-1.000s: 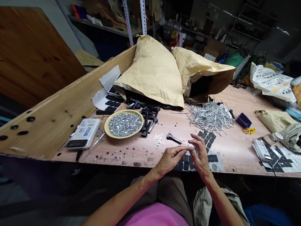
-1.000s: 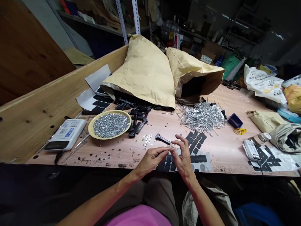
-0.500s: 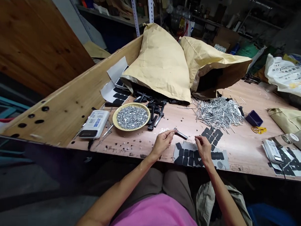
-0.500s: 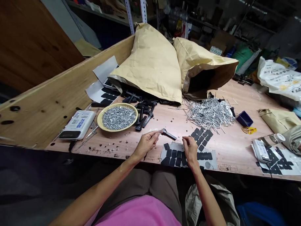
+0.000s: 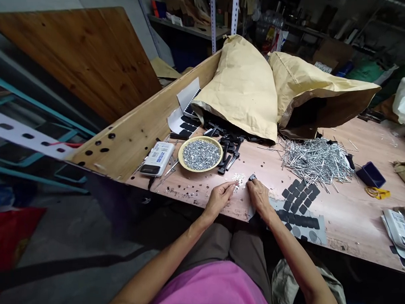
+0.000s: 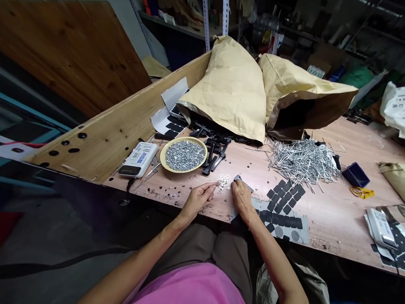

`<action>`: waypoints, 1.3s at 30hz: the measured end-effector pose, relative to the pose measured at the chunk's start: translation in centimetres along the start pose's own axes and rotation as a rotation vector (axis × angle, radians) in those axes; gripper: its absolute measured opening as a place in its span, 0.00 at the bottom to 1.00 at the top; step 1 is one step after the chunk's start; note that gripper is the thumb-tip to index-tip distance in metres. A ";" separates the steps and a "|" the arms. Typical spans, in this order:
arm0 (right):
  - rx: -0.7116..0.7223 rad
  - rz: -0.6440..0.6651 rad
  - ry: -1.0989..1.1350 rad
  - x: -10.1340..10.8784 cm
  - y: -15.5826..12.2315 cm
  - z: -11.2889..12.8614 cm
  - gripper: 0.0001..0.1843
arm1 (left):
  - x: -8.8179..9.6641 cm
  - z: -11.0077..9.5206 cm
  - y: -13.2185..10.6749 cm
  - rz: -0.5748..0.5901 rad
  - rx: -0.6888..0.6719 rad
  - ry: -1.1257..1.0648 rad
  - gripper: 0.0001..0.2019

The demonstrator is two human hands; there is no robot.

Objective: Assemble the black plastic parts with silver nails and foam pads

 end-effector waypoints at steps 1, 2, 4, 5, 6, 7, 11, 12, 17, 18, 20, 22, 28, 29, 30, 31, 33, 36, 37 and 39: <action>-0.003 0.015 -0.015 -0.1 0.3 0.1 0.12 | 0.0 0.2 0.0 0.011 0.000 0.012 0.26; -0.005 0.022 -0.023 -0.1 0.5 0.1 0.12 | -0.1 0.3 -0.1 0.024 -0.002 0.022 0.26; 0.000 0.015 -0.012 -0.2 0.8 0.1 0.11 | -0.3 0.6 -0.1 0.055 -0.004 0.037 0.26; 0.006 0.012 -0.005 -0.2 0.9 0.1 0.10 | -0.4 0.7 -0.1 0.072 -0.002 0.042 0.26; 0.019 0.011 -0.005 -0.2 1.0 0.0 0.10 | -0.5 0.8 -0.1 0.087 0.002 0.045 0.27; 0.030 0.005 0.011 -0.1 1.0 0.0 0.09 | -0.6 0.9 0.0 0.098 0.006 0.047 0.27; -0.130 -0.140 0.475 0.7 0.6 -0.4 0.06 | -0.9 1.1 0.1 0.108 0.009 0.057 0.27; -0.225 -0.193 0.665 1.0 0.4 -0.5 0.05 | -1.0 1.1 0.1 0.109 0.003 0.061 0.27; -0.527 -0.312 1.202 2.6 -0.9 0.0 0.12 | -2.0 0.8 -0.2 0.135 -0.050 0.082 0.27; -0.541 -0.328 1.229 3.0 -1.1 0.2 0.12 | -2.1 0.7 -0.2 0.140 -0.063 0.088 0.26; -0.553 -0.360 1.250 3.8 -1.5 0.5 0.12 | -2.4 0.4 -0.4 0.154 -0.093 0.101 0.25; -0.553 -0.391 1.247 4.5 -1.8 0.6 0.12 | -2.5 0.1 -0.6 0.164 -0.129 0.117 0.24; -0.493 -0.463 1.192 4.9 -2.6 0.4 0.11 | -2.6 -0.1 -0.8 0.181 -0.244 0.164 0.20; -0.472 -0.469 1.173 4.9 -2.7 0.4 0.11 | -2.7 0.0 -0.8 0.182 -0.249 0.166 0.20; -0.449 -0.478 1.144 4.9 -2.9 0.4 0.10 | -2.8 0.0 -0.8 0.181 -0.248 0.166 0.20; -0.420 -0.488 1.104 5.0 -3.0 0.3 0.09 | -2.9 0.0 -0.8 0.179 -0.242 0.163 0.20; -0.336 -0.508 0.986 5.4 -3.3 0.1 0.07 | -3.0 0.0 -0.9 0.177 -0.219 0.158 0.19; -0.165 -0.507 0.785 6.1 -3.6 0.0 0.03 | -3.0 -0.1 -0.9 0.202 -0.175 0.159 0.19; -0.116 -0.495 0.744 6.4 -3.7 -0.1 0.04 | -3.0 -0.1 -0.9 0.228 -0.154 0.159 0.20; -0.063 -0.462 0.725 6.8 -3.8 -0.3 0.05 | -2.9 -0.1 -0.9 0.312 -0.103 0.148 0.22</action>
Point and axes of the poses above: each hand's wrist, its own y-axis towards the middle knuckle, its own x-axis out of the back of the hand, z = x × y, the point moved 3 cm from there along y, towards the middle knuckle, and after that the axes turned 13 degrees about -z, right-handed, at the moved point
